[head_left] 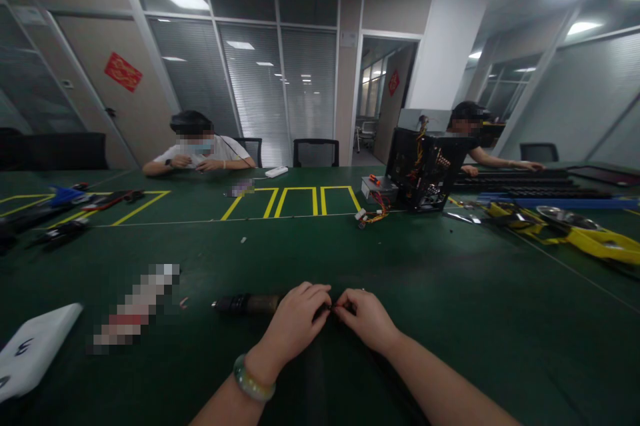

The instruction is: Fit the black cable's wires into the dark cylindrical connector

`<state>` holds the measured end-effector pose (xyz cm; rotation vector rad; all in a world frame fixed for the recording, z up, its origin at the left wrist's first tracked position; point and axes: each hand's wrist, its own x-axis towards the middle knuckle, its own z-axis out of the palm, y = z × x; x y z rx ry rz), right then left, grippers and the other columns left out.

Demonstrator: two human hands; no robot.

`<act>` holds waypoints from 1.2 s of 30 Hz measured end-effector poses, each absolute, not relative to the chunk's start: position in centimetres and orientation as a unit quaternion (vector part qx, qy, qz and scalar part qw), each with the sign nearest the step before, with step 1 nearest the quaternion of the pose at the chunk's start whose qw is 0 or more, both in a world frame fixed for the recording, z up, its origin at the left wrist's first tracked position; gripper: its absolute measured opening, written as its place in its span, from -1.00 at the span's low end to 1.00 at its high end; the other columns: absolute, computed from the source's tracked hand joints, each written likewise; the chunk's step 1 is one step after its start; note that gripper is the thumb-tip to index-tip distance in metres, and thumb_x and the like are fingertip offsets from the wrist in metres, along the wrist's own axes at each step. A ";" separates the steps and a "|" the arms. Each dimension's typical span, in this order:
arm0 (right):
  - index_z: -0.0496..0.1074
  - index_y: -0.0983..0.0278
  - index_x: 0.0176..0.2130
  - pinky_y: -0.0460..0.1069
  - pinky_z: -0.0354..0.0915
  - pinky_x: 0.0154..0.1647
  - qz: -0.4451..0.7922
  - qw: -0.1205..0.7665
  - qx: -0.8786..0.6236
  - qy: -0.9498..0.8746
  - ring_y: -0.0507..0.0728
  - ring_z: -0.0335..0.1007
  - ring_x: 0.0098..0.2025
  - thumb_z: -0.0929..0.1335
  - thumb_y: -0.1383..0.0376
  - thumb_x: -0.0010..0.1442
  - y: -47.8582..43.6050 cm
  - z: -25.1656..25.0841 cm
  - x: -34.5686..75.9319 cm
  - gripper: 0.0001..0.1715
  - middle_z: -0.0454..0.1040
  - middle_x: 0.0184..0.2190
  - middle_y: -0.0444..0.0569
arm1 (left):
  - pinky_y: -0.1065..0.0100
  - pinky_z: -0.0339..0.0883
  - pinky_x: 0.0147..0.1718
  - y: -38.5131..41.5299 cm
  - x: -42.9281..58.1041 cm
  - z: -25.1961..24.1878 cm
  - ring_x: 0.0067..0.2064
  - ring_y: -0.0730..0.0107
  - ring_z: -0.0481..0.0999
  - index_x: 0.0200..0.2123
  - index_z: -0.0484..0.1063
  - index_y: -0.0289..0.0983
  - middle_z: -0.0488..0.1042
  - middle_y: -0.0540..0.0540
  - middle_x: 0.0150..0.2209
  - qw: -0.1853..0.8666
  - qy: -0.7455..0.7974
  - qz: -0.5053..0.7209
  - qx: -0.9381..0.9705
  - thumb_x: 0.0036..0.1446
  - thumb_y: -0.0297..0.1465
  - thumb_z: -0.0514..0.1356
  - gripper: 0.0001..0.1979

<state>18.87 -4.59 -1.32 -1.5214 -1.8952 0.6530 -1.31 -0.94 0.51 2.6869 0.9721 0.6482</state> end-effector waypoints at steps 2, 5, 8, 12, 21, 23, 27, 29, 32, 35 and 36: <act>0.48 0.19 -0.32 -0.08 0.17 -0.29 0.244 0.307 -0.577 -0.717 0.05 0.38 -0.36 0.38 0.29 0.21 -4.7 -1.2 18.9 -0.94 0.51 -0.41 -0.21 | 0.15 0.28 0.00 -0.9 -1.3 0.5 0.03 0.23 0.38 -0.21 0.37 -0.18 0.42 -0.02 0.04 0.103 0.333 0.223 0.910 0.16 -0.49 0.18 -0.86; 0.48 0.19 -0.32 -0.08 0.17 -0.30 0.237 0.309 -0.577 -0.718 0.05 0.38 -0.36 0.38 0.29 0.21 -4.8 -1.2 19.0 -0.95 0.50 -0.41 -0.21 | 0.15 0.28 0.00 -0.9 -1.3 0.4 0.03 0.23 0.38 -0.21 0.37 -0.19 0.43 -0.04 0.03 0.098 0.338 0.227 0.908 0.18 -0.47 0.17 -0.89; 0.47 0.18 -0.31 -0.07 0.17 -0.25 0.230 0.311 -0.573 -0.723 0.04 0.37 -0.36 0.38 0.30 0.21 -4.8 -1.1 19.0 -0.96 0.50 -0.40 -0.22 | 0.15 0.29 0.00 -1.0 -1.4 0.5 0.03 0.22 0.38 -0.21 0.37 -0.19 0.43 -0.05 0.03 0.096 0.338 0.227 0.908 0.20 -0.45 0.18 -0.91; 0.47 0.17 -0.32 -0.06 0.16 -0.19 0.218 0.317 -0.572 -0.725 0.03 0.37 -0.35 0.38 0.32 0.21 -4.9 -1.2 18.9 -0.95 0.49 -0.39 -0.25 | 0.15 0.30 -0.01 -1.0 -1.4 0.6 0.02 0.23 0.39 -0.21 0.38 -0.19 0.44 -0.04 0.02 0.093 0.335 0.224 0.911 0.22 -0.42 0.17 -0.94; 0.46 0.18 -0.32 -0.06 0.16 -0.21 0.204 0.313 -0.573 -0.729 0.06 0.36 -0.34 0.37 0.30 0.22 -4.8 -1.2 18.9 -0.95 0.48 -0.41 -0.21 | 0.18 0.30 -0.02 -1.0 -1.3 0.7 0.00 0.27 0.40 -0.18 0.38 -0.17 0.44 -0.01 0.02 0.097 0.329 0.221 0.913 0.25 -0.45 0.15 -0.91; 0.45 0.18 -0.33 -0.07 0.15 -0.24 0.198 0.315 -0.574 -0.729 0.06 0.35 -0.34 0.38 0.30 0.21 -4.8 -1.3 18.9 -0.95 0.48 -0.41 -0.21 | 0.18 0.29 -0.01 -0.9 -1.3 0.7 0.00 0.27 0.39 -0.20 0.38 -0.18 0.45 0.00 0.01 0.099 0.326 0.220 0.914 0.25 -0.45 0.16 -0.93; 0.46 0.17 -0.33 -0.07 0.16 -0.21 0.197 0.318 -0.576 -0.727 0.07 0.36 -0.32 0.38 0.29 0.21 -4.9 -1.5 18.8 -0.96 0.49 -0.41 -0.22 | 0.17 0.29 0.00 -0.8 -1.4 0.6 0.01 0.26 0.39 -0.19 0.38 -0.18 0.44 -0.02 0.01 0.104 0.328 0.221 0.912 0.25 -0.43 0.16 -0.93; 0.46 0.17 -0.32 -0.06 0.16 -0.19 0.197 0.315 -0.577 -0.727 0.07 0.37 -0.30 0.38 0.30 0.20 -4.9 -1.5 18.7 -0.97 0.49 -0.40 -0.21 | 0.17 0.29 0.00 -0.8 -1.5 0.6 0.01 0.26 0.39 -0.19 0.39 -0.18 0.44 -0.02 0.01 0.106 0.331 0.221 0.911 0.26 -0.42 0.16 -0.94; 0.46 0.17 -0.32 -0.05 0.16 -0.15 0.193 0.311 -0.583 -0.726 0.07 0.38 -0.29 0.38 0.31 0.20 -4.9 -1.3 18.7 -0.97 0.50 -0.40 -0.21 | 0.16 0.29 0.01 -0.9 -1.6 0.6 0.02 0.26 0.39 -0.20 0.39 -0.18 0.45 -0.03 0.00 0.110 0.334 0.222 0.909 0.26 -0.41 0.14 -0.94; 0.47 0.18 -0.32 -0.04 0.16 -0.15 0.195 0.301 -0.588 -0.725 0.08 0.38 -0.29 0.38 0.30 0.20 -4.9 -1.0 18.6 -0.96 0.50 -0.39 -0.20 | 0.16 0.28 0.03 -1.0 -1.6 0.7 0.04 0.25 0.38 -0.17 0.39 -0.18 0.44 -0.04 0.01 0.114 0.331 0.219 0.911 0.25 -0.42 0.16 -0.91; 0.47 0.18 -0.32 -0.04 0.16 -0.15 0.197 0.298 -0.589 -0.725 0.08 0.38 -0.29 0.37 0.30 0.21 -4.9 -0.9 18.5 -0.95 0.51 -0.39 -0.20 | 0.15 0.28 0.03 -1.1 -1.6 0.8 0.04 0.25 0.38 -0.15 0.39 -0.17 0.44 -0.04 0.01 0.114 0.329 0.218 0.912 0.23 -0.42 0.18 -0.88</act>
